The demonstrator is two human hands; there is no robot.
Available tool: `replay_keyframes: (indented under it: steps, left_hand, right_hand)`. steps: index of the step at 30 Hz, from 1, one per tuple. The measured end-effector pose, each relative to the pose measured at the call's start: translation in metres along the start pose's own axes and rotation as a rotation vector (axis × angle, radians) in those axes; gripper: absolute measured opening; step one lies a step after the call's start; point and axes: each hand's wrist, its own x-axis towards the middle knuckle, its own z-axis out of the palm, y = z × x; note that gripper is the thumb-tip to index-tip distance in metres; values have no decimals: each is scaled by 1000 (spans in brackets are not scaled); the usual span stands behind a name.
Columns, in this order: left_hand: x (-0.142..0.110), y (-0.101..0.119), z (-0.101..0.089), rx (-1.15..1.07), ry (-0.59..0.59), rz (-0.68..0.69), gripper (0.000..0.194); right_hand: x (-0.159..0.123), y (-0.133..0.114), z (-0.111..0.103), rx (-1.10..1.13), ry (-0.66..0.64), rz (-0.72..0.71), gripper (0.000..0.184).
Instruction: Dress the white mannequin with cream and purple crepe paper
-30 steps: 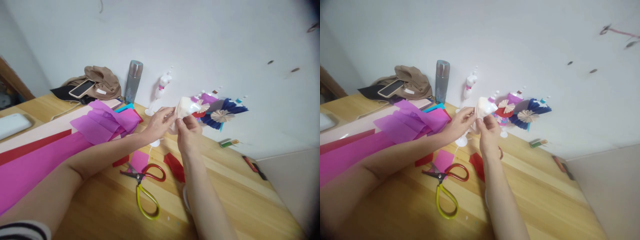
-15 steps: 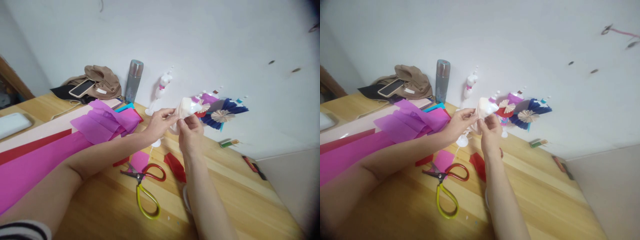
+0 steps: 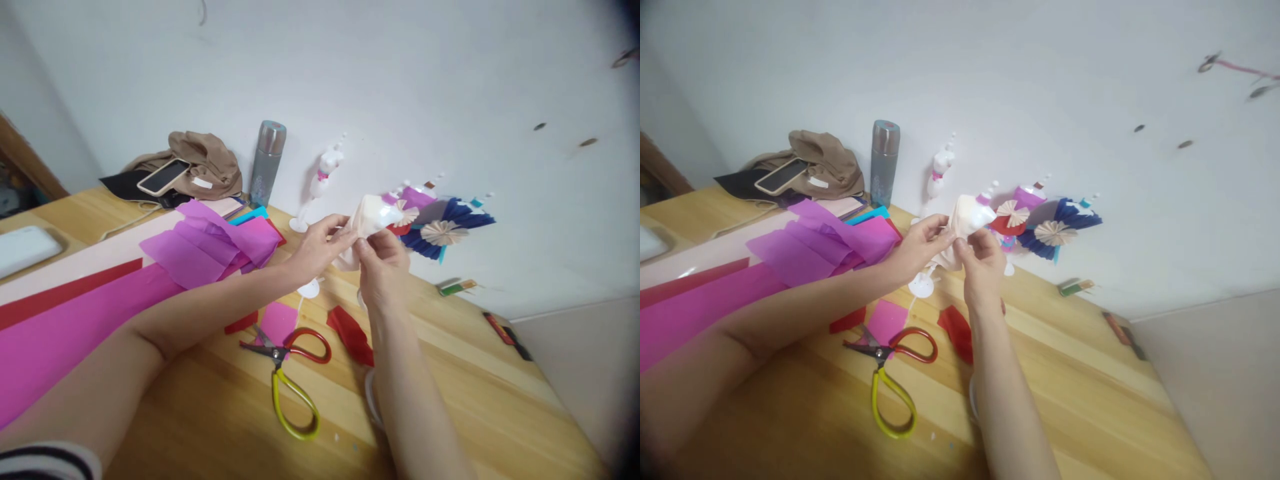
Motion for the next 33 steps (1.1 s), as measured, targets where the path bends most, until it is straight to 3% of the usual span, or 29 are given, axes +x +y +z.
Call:
replay_keyframes:
  steps: [6, 11, 20, 27, 33]
  left_hand:
    - [4, 3, -1, -11, 6, -23, 32]
    - [7, 5, -2, -38, -31, -29, 23]
    - [-6, 16, 0, 355, -107, 82, 26]
    - [-7, 14, -1, 362, -73, 198, 30]
    - [-7, 16, -2, 368, -65, 194, 26]
  right_hand:
    - [3, -7, -6, 1, -57, 24, 28]
    - [3, -16, -9, 32, -78, 52, 28]
    - [3, -26, -5, 33, 39, -71, 16]
    - [2, -24, -8, -46, 20, -84, 21]
    - [1, -22, -8, -51, 18, -85, 22]
